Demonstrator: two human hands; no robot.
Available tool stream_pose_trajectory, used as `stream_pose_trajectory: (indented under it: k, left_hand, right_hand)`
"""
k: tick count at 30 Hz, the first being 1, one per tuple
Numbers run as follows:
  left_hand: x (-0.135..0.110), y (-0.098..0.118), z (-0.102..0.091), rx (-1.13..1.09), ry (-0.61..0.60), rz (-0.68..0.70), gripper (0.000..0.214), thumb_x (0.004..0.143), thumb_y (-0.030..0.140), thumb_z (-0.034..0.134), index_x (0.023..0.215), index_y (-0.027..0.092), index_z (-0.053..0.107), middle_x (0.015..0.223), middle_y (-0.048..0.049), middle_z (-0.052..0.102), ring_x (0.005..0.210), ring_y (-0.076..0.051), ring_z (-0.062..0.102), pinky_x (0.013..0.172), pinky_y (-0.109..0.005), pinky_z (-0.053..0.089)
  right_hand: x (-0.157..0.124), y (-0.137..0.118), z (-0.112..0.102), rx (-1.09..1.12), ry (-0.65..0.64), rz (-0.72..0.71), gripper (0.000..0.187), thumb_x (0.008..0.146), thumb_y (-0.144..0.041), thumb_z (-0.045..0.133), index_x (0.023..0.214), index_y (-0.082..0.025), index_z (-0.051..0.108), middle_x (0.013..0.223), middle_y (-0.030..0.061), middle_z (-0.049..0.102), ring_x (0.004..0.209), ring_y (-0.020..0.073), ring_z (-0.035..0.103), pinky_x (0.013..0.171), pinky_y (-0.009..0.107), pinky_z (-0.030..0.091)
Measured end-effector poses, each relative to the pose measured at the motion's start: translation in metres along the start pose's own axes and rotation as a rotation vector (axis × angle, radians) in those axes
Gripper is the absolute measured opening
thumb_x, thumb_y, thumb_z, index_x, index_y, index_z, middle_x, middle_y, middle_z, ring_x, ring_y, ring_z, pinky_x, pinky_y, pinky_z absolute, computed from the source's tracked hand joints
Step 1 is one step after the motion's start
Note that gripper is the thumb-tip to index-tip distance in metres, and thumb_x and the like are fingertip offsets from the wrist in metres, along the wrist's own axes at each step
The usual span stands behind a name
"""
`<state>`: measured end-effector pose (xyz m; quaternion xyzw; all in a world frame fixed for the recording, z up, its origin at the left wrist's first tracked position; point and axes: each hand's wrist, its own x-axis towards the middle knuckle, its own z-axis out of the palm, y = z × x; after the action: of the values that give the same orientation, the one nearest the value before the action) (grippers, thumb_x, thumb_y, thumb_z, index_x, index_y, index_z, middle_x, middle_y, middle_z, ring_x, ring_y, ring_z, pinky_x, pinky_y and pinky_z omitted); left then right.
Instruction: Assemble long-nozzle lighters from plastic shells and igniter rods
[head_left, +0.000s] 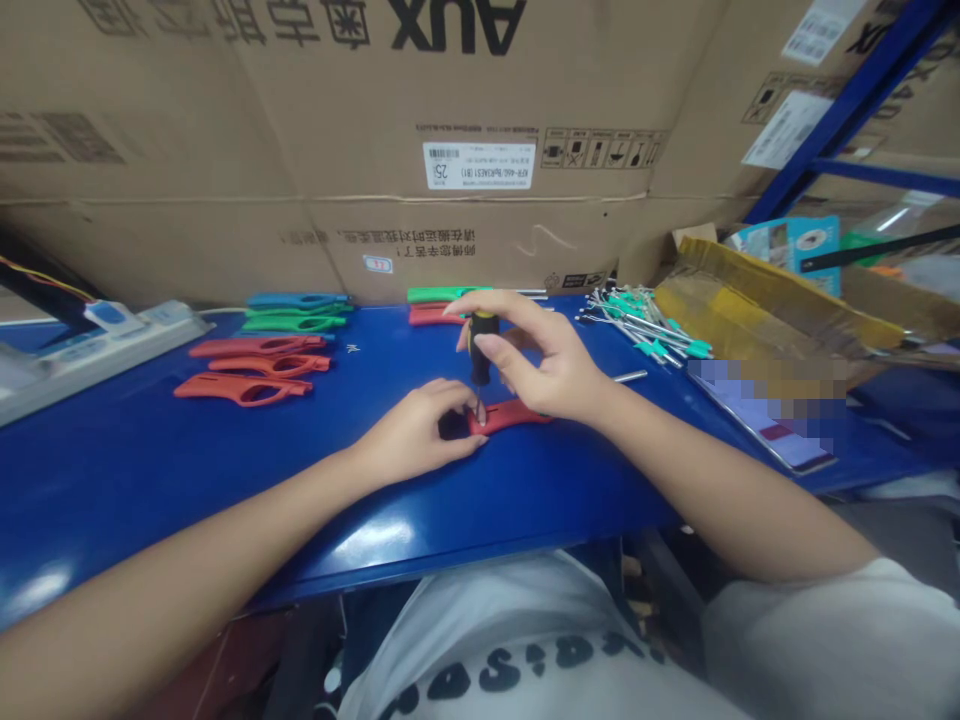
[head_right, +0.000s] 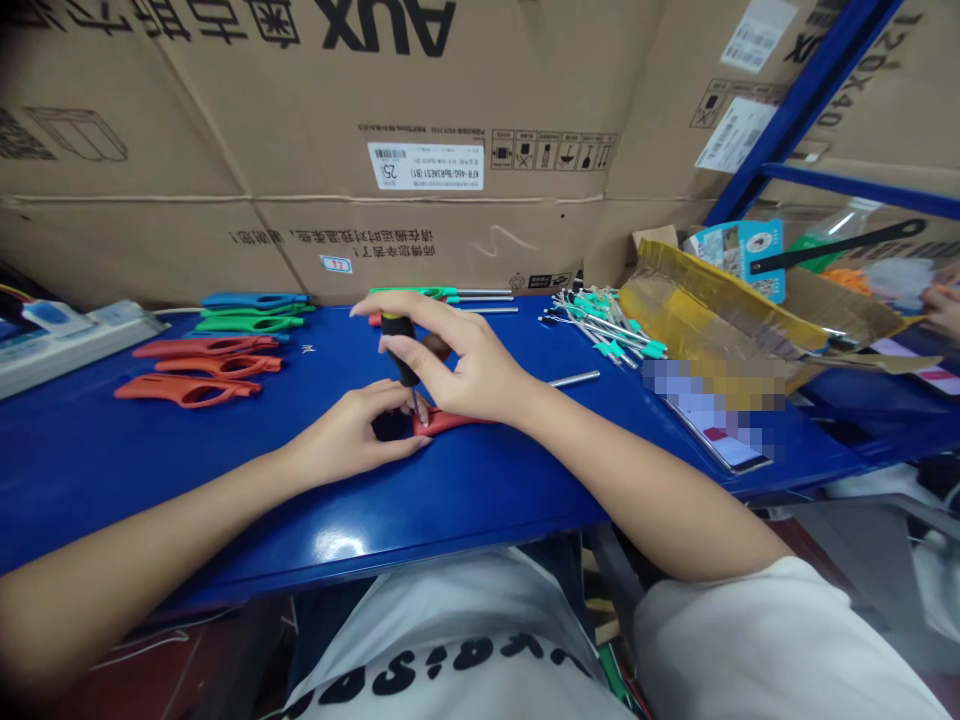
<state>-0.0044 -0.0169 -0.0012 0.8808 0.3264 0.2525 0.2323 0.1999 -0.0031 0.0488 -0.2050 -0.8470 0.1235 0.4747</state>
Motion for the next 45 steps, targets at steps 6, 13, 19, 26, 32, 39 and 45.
stream_pose_trajectory:
  k: [6, 13, 19, 26, 32, 39, 45]
  left_hand:
    - [0.000, -0.001, 0.000, -0.020, -0.005, -0.005, 0.011, 0.084, 0.022, 0.073, 0.093, 0.019, 0.068, 0.095, -0.0008, 0.069, 0.092, -0.018, 0.063, 0.086, -0.031, 0.049]
    - [0.003, -0.002, 0.000, -0.028, -0.001, 0.003, 0.013, 0.082, 0.024, 0.074, 0.092, 0.019, 0.067, 0.091, 0.0003, 0.069, 0.085, -0.017, 0.063, 0.081, -0.029, 0.049]
    - [0.000, -0.005, 0.002, -0.021, 0.028, -0.004, 0.023, 0.080, 0.025, 0.077, 0.100, 0.019, 0.067, 0.094, -0.0002, 0.070, 0.085, -0.017, 0.063, 0.081, -0.030, 0.050]
    - [-0.007, -0.008, 0.011, -0.038, 0.093, -0.050, 0.024, 0.082, 0.029, 0.076, 0.102, 0.019, 0.065, 0.099, -0.0034, 0.070, 0.091, -0.022, 0.064, 0.084, -0.035, 0.050]
    - [-0.008, -0.003, 0.013, -0.032, 0.083, -0.065, 0.026, 0.082, 0.025, 0.077, 0.104, 0.019, 0.063, 0.103, -0.0037, 0.072, 0.095, -0.023, 0.064, 0.092, -0.039, 0.048]
    - [-0.007, -0.005, 0.008, -0.090, 0.005, -0.101, 0.032, 0.085, 0.027, 0.074, 0.114, 0.021, 0.061, 0.110, -0.0042, 0.071, 0.102, -0.024, 0.063, 0.096, -0.041, 0.047]
    - [-0.005, -0.010, 0.004, -0.067, -0.052, -0.062, 0.029, 0.087, 0.028, 0.072, 0.114, 0.022, 0.061, 0.105, -0.0045, 0.070, 0.095, -0.023, 0.062, 0.086, -0.038, 0.048]
  right_hand:
    - [-0.001, -0.002, -0.003, -0.119, 0.091, -0.122, 0.030, 0.106, -0.035, 0.047, 0.126, -0.020, 0.064, 0.112, 0.0067, 0.074, 0.098, 0.0165, 0.071, 0.093, 0.032, 0.057]
    - [0.000, 0.004, 0.005, -0.048, 0.077, -0.015, 0.033, 0.099, -0.043, 0.059, 0.122, -0.020, 0.065, 0.116, 0.0069, 0.073, 0.088, 0.0158, 0.071, 0.080, 0.029, 0.060]
    - [0.004, 0.000, 0.003, 0.098, -0.016, 0.029, 0.038, 0.108, -0.031, 0.036, 0.141, -0.021, 0.053, 0.116, 0.0066, 0.071, 0.071, 0.0092, 0.067, 0.071, 0.026, 0.059]
    - [0.002, -0.004, -0.002, -0.198, 0.066, -0.233, 0.030, 0.095, -0.032, 0.066, 0.122, -0.019, 0.066, 0.091, 0.0057, 0.072, 0.078, 0.0165, 0.067, 0.071, 0.029, 0.057]
    - [-0.002, -0.001, -0.007, 0.035, -0.057, -0.021, 0.038, 0.103, -0.019, 0.048, 0.141, -0.020, 0.054, 0.106, 0.0084, 0.071, 0.093, 0.0157, 0.069, 0.078, 0.029, 0.058]
    - [-0.007, 0.002, -0.012, -0.116, -0.123, -0.103, 0.044, 0.105, -0.028, 0.041, 0.147, -0.017, 0.046, 0.116, 0.0141, 0.071, 0.105, 0.0204, 0.070, 0.078, 0.032, 0.059]
    - [-0.005, 0.005, -0.008, -0.063, 0.051, -0.027, 0.036, 0.093, -0.029, 0.070, 0.127, -0.022, 0.062, 0.085, 0.0027, 0.073, 0.072, 0.0143, 0.068, 0.064, 0.024, 0.056]
